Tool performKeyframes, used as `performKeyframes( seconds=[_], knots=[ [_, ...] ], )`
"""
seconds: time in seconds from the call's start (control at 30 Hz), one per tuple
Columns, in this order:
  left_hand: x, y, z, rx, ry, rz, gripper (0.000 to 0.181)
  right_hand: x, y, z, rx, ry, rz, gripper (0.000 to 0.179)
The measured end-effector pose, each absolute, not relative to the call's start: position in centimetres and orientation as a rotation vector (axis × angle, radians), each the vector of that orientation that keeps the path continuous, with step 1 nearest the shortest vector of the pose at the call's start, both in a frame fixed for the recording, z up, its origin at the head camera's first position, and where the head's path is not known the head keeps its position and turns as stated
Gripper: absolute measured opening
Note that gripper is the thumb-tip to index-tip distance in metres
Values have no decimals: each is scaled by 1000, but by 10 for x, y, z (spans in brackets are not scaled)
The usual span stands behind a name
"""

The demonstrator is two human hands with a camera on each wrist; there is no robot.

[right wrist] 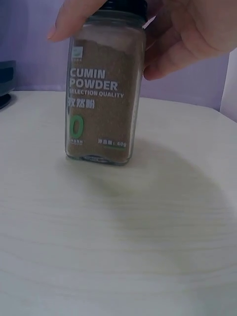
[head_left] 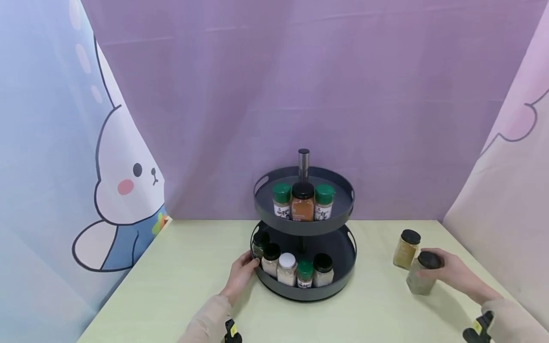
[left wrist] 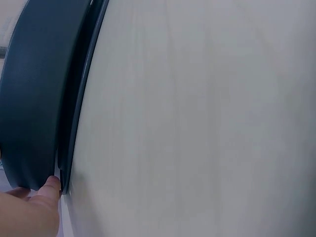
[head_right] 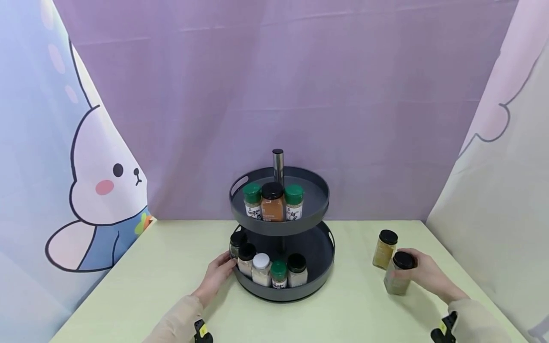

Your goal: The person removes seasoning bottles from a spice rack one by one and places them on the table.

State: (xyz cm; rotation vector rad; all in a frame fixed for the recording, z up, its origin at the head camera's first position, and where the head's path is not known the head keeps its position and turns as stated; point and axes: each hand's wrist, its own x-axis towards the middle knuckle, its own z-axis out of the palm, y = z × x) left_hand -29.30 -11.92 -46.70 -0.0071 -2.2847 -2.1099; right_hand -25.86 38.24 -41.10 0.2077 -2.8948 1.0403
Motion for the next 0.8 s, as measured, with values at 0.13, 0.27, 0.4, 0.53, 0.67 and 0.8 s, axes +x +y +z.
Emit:
performKeyframes(
  seconds=[0.13,0.27,0.4,0.53,0.67,0.8],
  knots=[
    [-294,-119,-467,-9,-2274,-2119,52,-261,381,-405,211,-2864,1030,70],
    [-295,-119,-467,-21,-2274,-2121,52,-262,379,-397,205,-2822,1066,69],
    [-295,-120,-467,-16,-2279,-2114,52,-261,368,-386,194,-2785,1051,65],
    [-294,-122,-470,-28,-2276,-2107,54,-259,355,-375,241,-2729,986,58],
    [-295,-121,-472,-37,-2262,-2103,55,-259,343,-368,317,-2712,940,55],
    [-296,-120,-471,-4,-2278,-2115,54,-258,329,-360,369,-2736,983,55]
  ],
)
